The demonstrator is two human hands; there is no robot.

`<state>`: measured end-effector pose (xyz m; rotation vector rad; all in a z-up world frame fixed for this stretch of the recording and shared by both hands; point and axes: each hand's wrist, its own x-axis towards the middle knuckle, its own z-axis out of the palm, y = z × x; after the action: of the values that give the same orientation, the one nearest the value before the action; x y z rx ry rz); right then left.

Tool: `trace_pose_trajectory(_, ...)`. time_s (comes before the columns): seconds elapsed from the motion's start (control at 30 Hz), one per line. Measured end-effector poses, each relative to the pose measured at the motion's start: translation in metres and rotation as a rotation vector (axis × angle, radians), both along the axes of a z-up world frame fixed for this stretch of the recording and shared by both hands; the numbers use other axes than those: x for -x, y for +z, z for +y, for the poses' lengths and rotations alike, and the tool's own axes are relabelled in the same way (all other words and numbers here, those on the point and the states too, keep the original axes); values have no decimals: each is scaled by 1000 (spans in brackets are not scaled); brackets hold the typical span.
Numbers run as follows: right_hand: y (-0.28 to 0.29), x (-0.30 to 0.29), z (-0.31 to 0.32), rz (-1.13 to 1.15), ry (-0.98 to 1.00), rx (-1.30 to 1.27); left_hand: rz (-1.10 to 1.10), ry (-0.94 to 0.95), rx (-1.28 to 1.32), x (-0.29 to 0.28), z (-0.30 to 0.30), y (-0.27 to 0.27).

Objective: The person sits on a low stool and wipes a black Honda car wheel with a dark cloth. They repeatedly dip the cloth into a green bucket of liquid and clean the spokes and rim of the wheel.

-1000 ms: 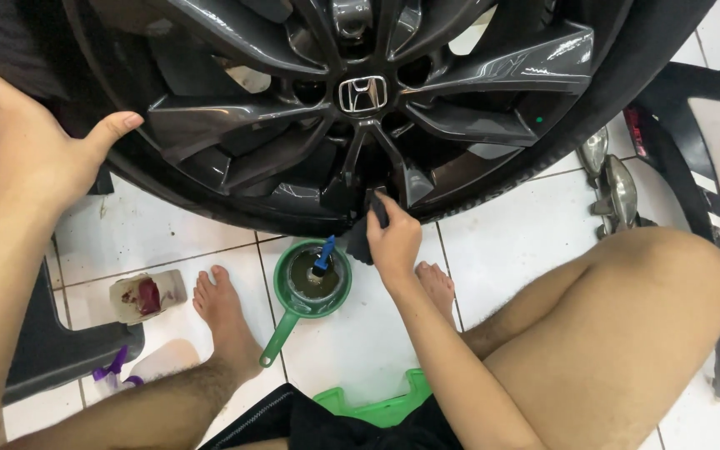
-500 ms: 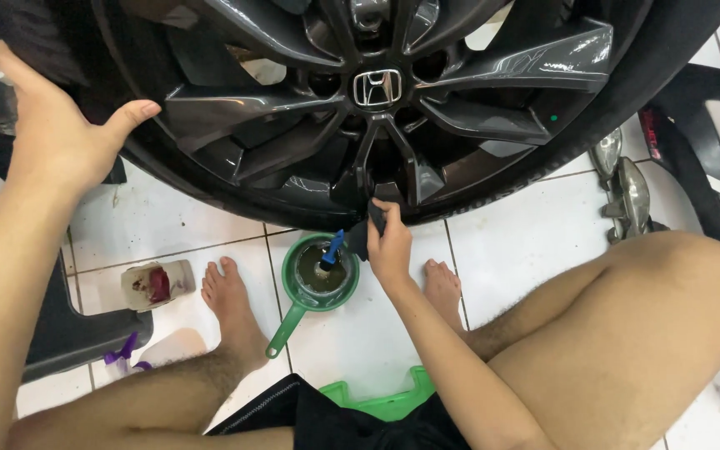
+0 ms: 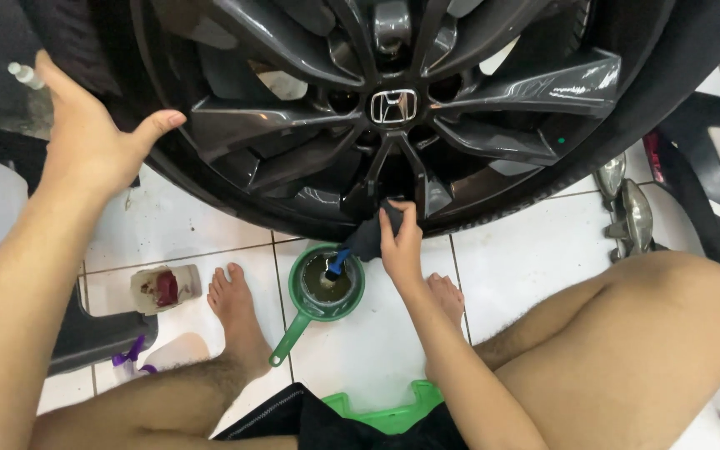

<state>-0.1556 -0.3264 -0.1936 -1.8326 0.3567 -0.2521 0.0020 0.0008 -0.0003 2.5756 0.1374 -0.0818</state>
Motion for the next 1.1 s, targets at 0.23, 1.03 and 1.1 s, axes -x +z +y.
trace_pose_trajectory(0.23, 34, -20, 0, -68, -16, -3, 50, 44, 41, 3, -15, 21)
trace_pose_trajectory(1.03, 69, -38, 3, -400, 34, 153, 125, 119, 1, 6, -22, 30)
trace_pose_trajectory(1.1, 58, -29, 3, -428, 52, 169, 130, 114, 12, 7, -21, 29)
